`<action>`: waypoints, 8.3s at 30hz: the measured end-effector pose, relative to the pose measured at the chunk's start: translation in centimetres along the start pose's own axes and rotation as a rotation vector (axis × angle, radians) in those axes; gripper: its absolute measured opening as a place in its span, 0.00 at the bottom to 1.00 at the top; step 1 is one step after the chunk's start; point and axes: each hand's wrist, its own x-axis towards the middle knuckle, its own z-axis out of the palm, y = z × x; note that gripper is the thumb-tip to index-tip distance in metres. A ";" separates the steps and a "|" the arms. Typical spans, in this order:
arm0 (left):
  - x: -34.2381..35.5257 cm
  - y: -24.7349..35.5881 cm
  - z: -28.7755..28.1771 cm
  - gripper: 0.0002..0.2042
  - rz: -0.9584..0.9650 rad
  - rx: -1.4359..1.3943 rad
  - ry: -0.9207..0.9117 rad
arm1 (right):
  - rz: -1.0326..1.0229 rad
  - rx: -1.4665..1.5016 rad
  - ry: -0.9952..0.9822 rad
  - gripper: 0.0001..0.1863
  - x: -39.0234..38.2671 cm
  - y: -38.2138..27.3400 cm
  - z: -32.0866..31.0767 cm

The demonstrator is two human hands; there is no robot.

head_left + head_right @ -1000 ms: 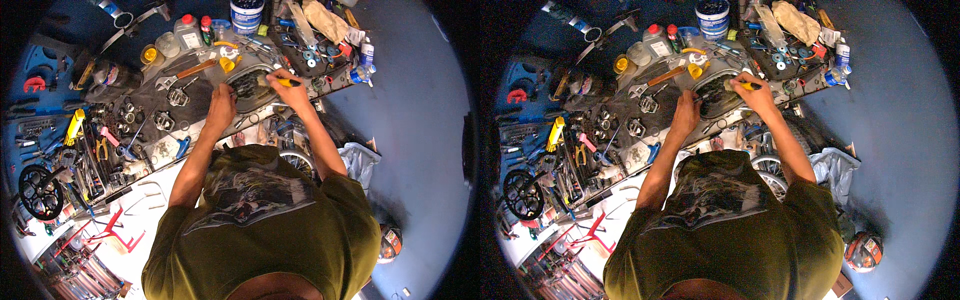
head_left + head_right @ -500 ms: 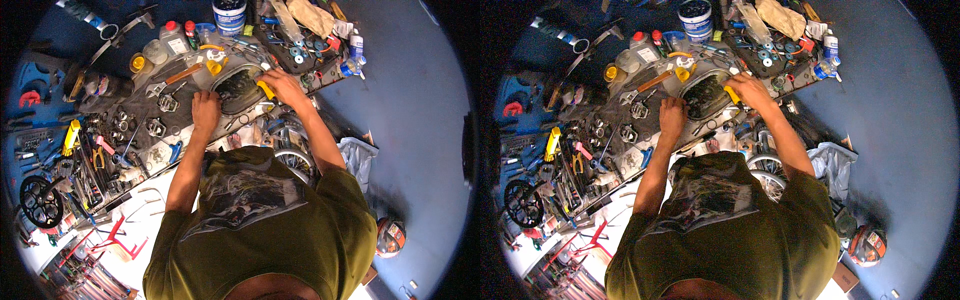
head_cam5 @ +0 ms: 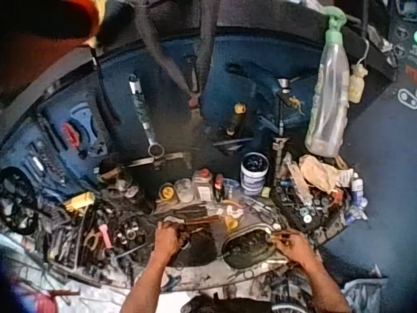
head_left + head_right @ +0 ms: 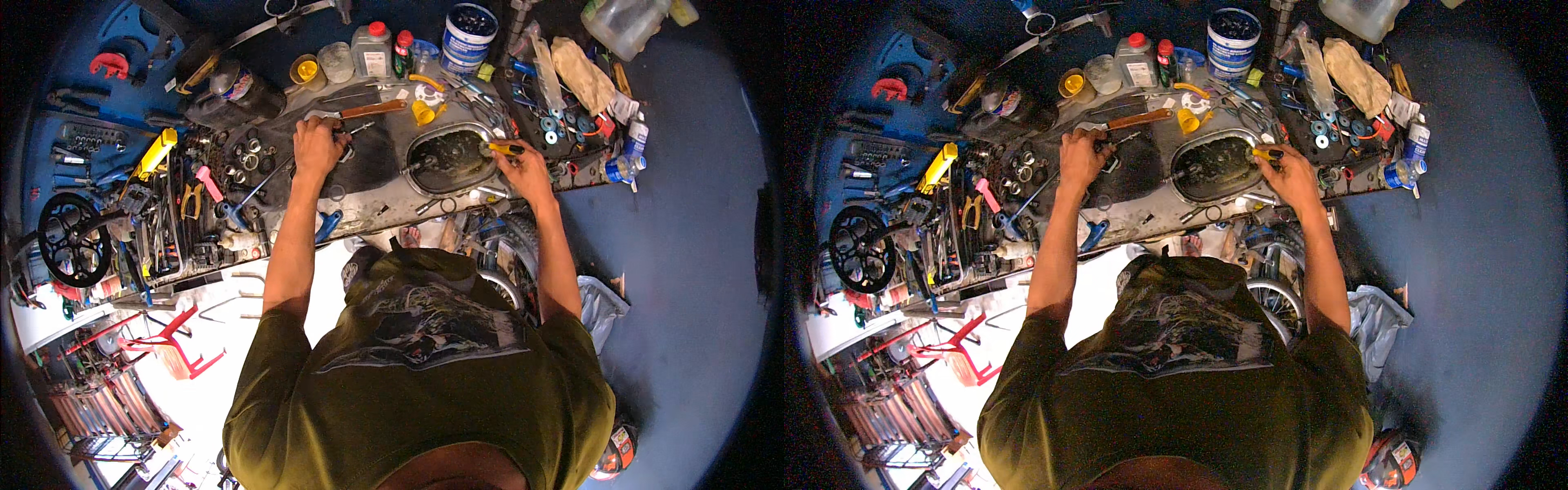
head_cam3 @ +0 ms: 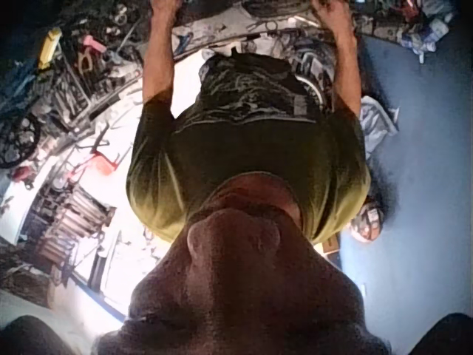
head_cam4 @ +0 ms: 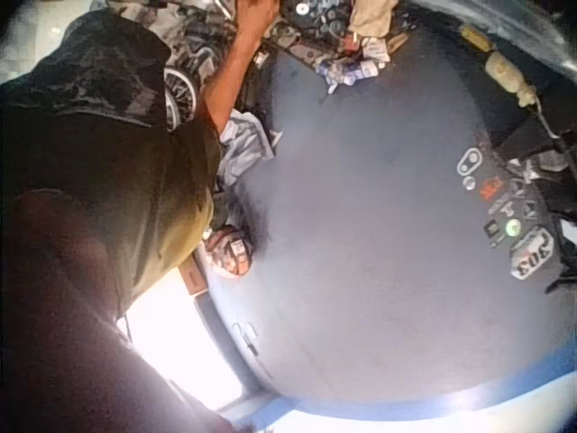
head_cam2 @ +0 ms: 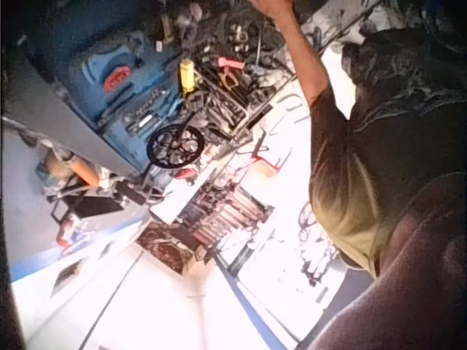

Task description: The person scrubs small mechanical parts in a sink using a brush and liquid, then wipes them with a cloth. They also use a screwdriver to manipulate a small component and wipe their hands.

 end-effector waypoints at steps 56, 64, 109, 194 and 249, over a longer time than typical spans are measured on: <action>-2.7 14.4 3.7 0.10 0.203 -0.188 -0.157 | 0.329 0.510 -0.098 0.13 1.4 -5.5 4.8; -2.6 13.5 3.2 0.10 0.155 -0.316 -0.190 | 0.166 0.326 0.036 0.17 0.5 -6.1 4.9; -4.1 11.5 4.0 0.18 -0.551 -1.567 -0.527 | 0.041 0.191 0.053 0.15 0.0 -4.6 5.0; -5.7 13.3 4.7 0.15 -0.087 -0.825 -0.325 | 0.198 0.274 0.052 0.20 -0.7 -10.5 4.3; -6.8 15.5 0.7 0.29 0.226 -0.280 -0.080 | -0.148 -0.135 0.083 0.14 3.5 -8.1 -2.3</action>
